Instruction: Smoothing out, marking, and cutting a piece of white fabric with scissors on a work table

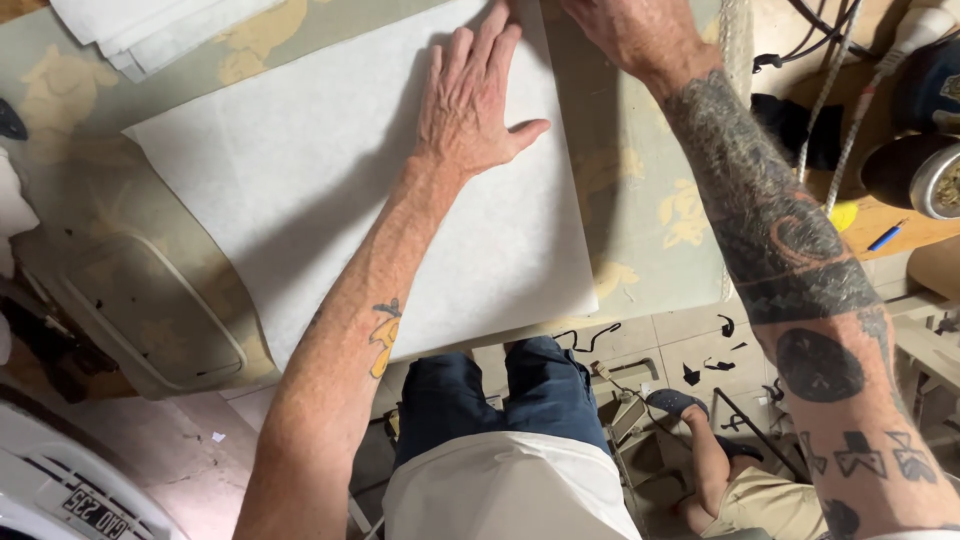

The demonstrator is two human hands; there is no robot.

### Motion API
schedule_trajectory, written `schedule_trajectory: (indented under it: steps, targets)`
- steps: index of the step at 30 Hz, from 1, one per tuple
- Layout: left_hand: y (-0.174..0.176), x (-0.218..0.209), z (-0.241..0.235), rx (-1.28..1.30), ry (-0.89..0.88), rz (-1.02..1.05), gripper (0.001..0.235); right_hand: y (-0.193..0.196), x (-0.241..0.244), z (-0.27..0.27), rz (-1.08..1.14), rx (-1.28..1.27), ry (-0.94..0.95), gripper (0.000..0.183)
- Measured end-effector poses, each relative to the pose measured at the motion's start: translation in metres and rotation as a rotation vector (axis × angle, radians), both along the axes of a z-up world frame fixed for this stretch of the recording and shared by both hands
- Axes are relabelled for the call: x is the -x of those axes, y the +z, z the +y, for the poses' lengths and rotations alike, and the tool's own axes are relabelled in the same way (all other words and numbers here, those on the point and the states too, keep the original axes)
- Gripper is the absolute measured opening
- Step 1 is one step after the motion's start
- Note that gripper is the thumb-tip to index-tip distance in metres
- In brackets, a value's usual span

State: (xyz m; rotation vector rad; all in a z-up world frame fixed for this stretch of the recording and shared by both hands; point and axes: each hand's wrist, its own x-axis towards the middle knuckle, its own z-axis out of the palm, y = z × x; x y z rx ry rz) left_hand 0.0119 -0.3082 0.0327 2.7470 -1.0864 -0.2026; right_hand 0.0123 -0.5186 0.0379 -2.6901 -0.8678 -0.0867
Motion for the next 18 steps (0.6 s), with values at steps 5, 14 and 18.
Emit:
schedule_trajectory:
  steps: [5, 14, 18]
  targets:
    - [0.000, 0.003, 0.001, 0.071, 0.017, 0.019, 0.082, -0.001, 0.004, 0.001, -0.002, 0.014, 0.043, 0.020]
    - [0.006, 0.001, -0.001, 0.091, -0.005, 0.039, 0.084, 0.021, 0.055, 0.007, 0.052, 0.005, 0.068, 0.018]
    - [-0.003, 0.003, -0.001, -0.046, -0.047, -0.001, 0.122, 0.032, 0.101, 0.009, 0.144, 0.018, 0.027, 0.030]
